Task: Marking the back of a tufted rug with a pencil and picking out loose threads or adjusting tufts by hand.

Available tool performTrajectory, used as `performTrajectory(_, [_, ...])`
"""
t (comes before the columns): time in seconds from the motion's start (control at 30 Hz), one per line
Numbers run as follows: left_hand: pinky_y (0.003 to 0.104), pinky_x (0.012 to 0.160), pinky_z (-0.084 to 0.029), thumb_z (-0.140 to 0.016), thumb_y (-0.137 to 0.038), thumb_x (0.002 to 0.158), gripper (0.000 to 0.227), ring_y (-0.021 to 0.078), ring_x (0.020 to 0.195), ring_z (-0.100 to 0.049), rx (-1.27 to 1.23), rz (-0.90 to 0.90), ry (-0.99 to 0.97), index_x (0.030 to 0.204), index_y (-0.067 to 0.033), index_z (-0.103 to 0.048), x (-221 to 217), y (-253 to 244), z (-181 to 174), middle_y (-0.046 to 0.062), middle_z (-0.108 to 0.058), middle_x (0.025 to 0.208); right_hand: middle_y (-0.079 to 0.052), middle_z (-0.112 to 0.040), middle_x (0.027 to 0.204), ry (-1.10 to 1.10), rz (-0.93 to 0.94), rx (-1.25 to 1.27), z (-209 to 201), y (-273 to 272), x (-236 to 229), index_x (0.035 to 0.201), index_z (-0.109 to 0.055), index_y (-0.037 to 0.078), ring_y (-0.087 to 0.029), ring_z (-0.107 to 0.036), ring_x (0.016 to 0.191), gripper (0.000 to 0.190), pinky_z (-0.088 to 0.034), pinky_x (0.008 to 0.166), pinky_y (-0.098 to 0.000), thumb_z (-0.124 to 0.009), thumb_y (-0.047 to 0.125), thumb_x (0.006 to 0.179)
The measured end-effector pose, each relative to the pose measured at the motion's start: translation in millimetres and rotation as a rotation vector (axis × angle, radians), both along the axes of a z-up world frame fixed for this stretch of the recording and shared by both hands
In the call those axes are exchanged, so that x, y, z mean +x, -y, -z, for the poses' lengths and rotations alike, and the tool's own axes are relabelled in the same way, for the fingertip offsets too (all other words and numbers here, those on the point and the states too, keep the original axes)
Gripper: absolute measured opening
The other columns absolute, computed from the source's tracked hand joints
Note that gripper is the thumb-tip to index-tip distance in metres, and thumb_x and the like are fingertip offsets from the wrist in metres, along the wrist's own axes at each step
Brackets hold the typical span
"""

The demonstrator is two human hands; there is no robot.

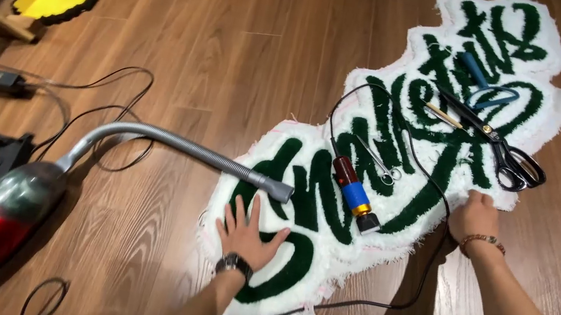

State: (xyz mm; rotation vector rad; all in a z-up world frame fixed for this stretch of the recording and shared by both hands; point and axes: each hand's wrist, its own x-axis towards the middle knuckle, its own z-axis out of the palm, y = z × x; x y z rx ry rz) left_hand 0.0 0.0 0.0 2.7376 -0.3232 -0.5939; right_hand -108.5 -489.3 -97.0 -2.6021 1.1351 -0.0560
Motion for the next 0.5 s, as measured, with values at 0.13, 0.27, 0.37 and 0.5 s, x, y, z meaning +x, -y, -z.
performTrajectory(0.13, [0.071,0.118,-0.002,-0.049,-0.09,0.083,0.112,0.0528,0.153,-0.009,0.017,0.056,0.411,0.167,-0.0227,-0.019,-1.0,-13.2,92.7,0.026,-0.015,0.169,-0.028,-0.057,0.142,0.004,0.062,-0.027,-34.8,-8.6,0.9,0.137,-0.058,-0.009,-0.049,-0.06,0.119,0.051,-0.054,0.098,-0.0541,-0.053,-0.008,0.086])
performTrajectory(0.27, [0.068,0.119,-0.002,-0.052,-0.089,0.083,0.112,0.049,0.154,-0.01,0.055,0.089,0.454,0.167,-0.0222,-0.019,3.2,-16.4,103.0,0.024,-0.015,0.169,-0.031,-0.07,0.116,-0.125,0.1,-0.11,-23.5,14.7,4.2,0.115,-0.067,-0.009,-0.047,-0.07,0.101,0.03,-0.059,0.089,-0.0515,-0.052,0.011,0.097])
performTrajectory(0.37, [0.067,0.119,-0.002,-0.051,-0.093,0.082,0.114,0.0471,0.154,-0.011,0.111,0.102,0.549,0.167,-0.0242,-0.021,4.3,-19.8,116.6,0.021,-0.017,0.169,-0.025,-0.073,0.105,-0.171,0.06,-0.302,-12.0,27.1,3.8,0.104,-0.069,-0.003,-0.04,-0.074,0.087,0.025,-0.061,0.079,-0.0468,-0.052,0.014,0.1])
performTrajectory(0.5, [0.068,0.118,-0.002,-0.051,-0.096,0.081,0.116,0.0458,0.155,-0.01,0.142,0.113,0.6,0.168,-0.0254,-0.021,3.6,-22.7,123.1,0.02,-0.016,0.17,-0.012,-0.075,0.089,-0.333,-0.061,-0.605,-6.5,31.8,1.7,0.088,-0.072,0.008,-0.026,-0.074,0.077,0.017,-0.063,0.069,-0.0357,-0.06,0.014,0.097])
